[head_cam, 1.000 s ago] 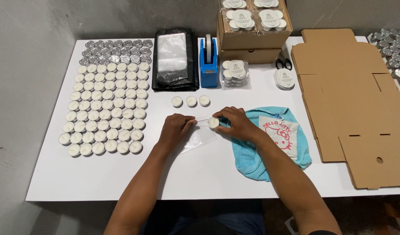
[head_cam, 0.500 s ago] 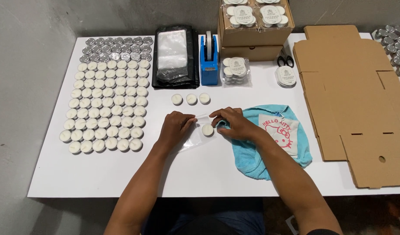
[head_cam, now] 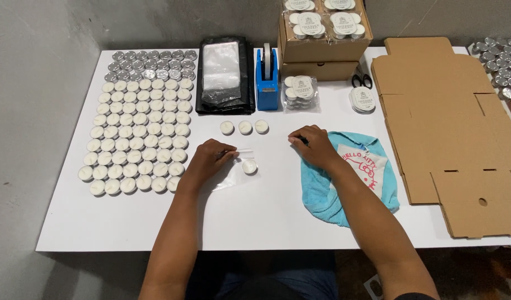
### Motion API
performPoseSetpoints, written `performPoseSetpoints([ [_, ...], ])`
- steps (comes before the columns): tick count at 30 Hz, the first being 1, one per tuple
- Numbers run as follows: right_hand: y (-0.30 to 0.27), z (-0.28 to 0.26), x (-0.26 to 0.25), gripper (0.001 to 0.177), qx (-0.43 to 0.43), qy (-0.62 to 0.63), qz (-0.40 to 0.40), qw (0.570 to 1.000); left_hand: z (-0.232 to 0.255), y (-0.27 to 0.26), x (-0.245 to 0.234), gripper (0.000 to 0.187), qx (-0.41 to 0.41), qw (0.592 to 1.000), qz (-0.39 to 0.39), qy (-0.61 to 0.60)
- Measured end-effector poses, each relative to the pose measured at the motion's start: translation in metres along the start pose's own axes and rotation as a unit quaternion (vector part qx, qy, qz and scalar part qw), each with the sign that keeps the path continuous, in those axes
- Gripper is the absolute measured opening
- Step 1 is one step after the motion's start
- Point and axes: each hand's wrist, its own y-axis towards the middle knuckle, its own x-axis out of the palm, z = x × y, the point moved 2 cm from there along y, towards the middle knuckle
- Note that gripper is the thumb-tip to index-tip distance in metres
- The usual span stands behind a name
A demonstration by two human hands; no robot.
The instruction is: The person is cleaning small white candle containers with a blue cloth and then placing them into small plastic bags for packaging.
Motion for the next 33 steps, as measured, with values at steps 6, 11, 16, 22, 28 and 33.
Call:
performPoseSetpoints([
  [6,0.024,-0.029,-0.007,0.033,0.053,-0.146,-0.08,0.985,0.002,-0.004,-0.008,0.023,-0.011,0.999,0.004,0.047],
  [11,0.054,-0.061,0.012,0.05,0.041,-0.117,-0.109,0.986,-0.008,0.001,-0.004,0.024,-0.021,0.999,0.001,0.043],
  [16,0.068,-0.072,0.023,0.056,0.038,-0.106,-0.124,0.986,-0.018,0.002,-0.001,0.022,-0.024,0.999,0.006,0.04],
  [22,0.057,-0.078,0.016,0.049,0.031,-0.086,-0.135,0.987,-0.016,0.002,0.001,0.021,-0.035,0.999,0.013,0.034],
  [28,0.024,-0.082,-0.004,0.049,0.023,-0.113,-0.174,0.978,-0.004,0.002,0.004,0.021,-0.047,0.999,-0.005,-0.009],
  [33,0.003,-0.059,0.003,0.048,-0.014,-0.069,-0.154,0.986,0.004,0.003,0.014,0.022,-0.04,0.999,-0.014,-0.014],
])
